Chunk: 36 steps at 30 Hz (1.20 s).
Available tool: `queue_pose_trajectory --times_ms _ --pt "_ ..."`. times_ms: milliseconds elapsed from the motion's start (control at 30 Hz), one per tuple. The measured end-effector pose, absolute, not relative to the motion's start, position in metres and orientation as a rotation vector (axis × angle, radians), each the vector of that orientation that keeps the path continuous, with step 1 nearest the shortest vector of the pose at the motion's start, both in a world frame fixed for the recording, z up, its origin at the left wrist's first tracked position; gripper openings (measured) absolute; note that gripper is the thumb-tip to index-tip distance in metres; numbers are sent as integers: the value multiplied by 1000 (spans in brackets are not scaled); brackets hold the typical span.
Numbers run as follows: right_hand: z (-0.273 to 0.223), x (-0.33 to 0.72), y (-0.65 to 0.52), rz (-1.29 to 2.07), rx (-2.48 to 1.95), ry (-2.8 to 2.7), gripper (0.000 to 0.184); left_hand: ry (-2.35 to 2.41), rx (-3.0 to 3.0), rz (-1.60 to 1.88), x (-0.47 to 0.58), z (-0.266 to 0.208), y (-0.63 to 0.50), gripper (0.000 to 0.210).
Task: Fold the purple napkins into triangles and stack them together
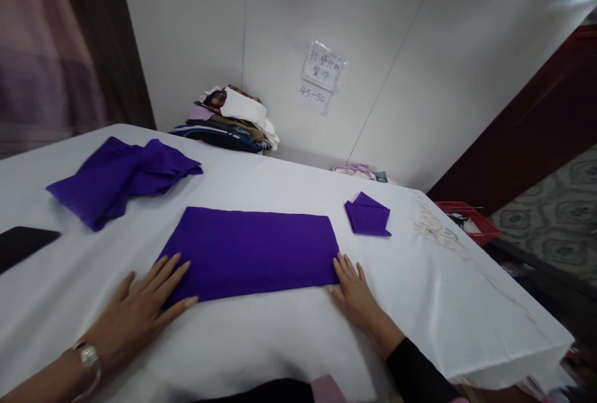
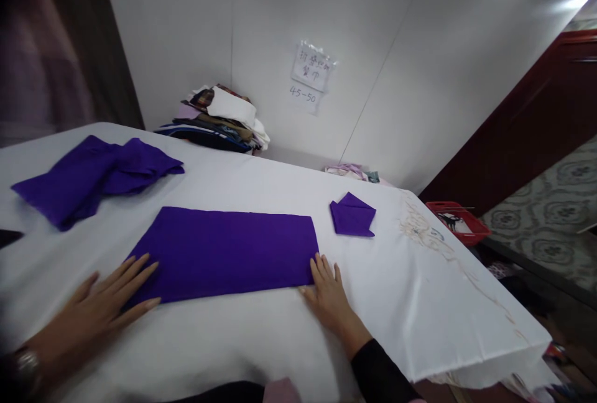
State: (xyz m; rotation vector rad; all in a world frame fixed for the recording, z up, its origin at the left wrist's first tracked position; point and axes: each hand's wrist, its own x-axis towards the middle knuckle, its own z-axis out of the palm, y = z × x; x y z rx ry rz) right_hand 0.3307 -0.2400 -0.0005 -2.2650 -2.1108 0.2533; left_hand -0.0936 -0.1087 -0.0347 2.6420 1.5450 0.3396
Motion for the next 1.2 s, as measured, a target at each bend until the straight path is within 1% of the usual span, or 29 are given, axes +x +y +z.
queue_pose_trajectory --times_ms 33,133,200,300,433,600,733,833,967,1067,1200 --pt "4 322 -231 267 -2216 -2137 65 1563 2654 333 -81 -25 -105 70" --pt "22 284 -191 329 -1985 -2252 70 1487 2661 255 -37 5 -82 65" --pt "31 253 -156 349 -1865 -2289 73 1490 2669 231 -11 16 -59 66" --pt "34 213 -106 342 -1772 -2313 75 1557 2649 159 12 15 -26 65" --pt "16 193 -60 380 -1811 -2317 75 1665 2564 118 16 -2 -2 69" --pt "-6 245 -53 340 -1977 -2246 73 1676 2496 147 8 -15 2 78" --pt "-15 315 -68 255 -2307 -1969 71 1673 2504 177 7 -18 1 78" --pt "-21 347 -77 215 -2423 -1858 69 1676 2508 196 10 -18 2 77" --pt "-27 355 -81 193 -2429 -1848 69 1698 2447 137 0 -13 5 79" --pt "-27 352 -81 216 -2440 -1842 69 1802 2376 123 -26 -10 10 80" --pt "-21 352 -80 249 -2459 -1838 67 1992 2285 120 -67 -8 11 74"
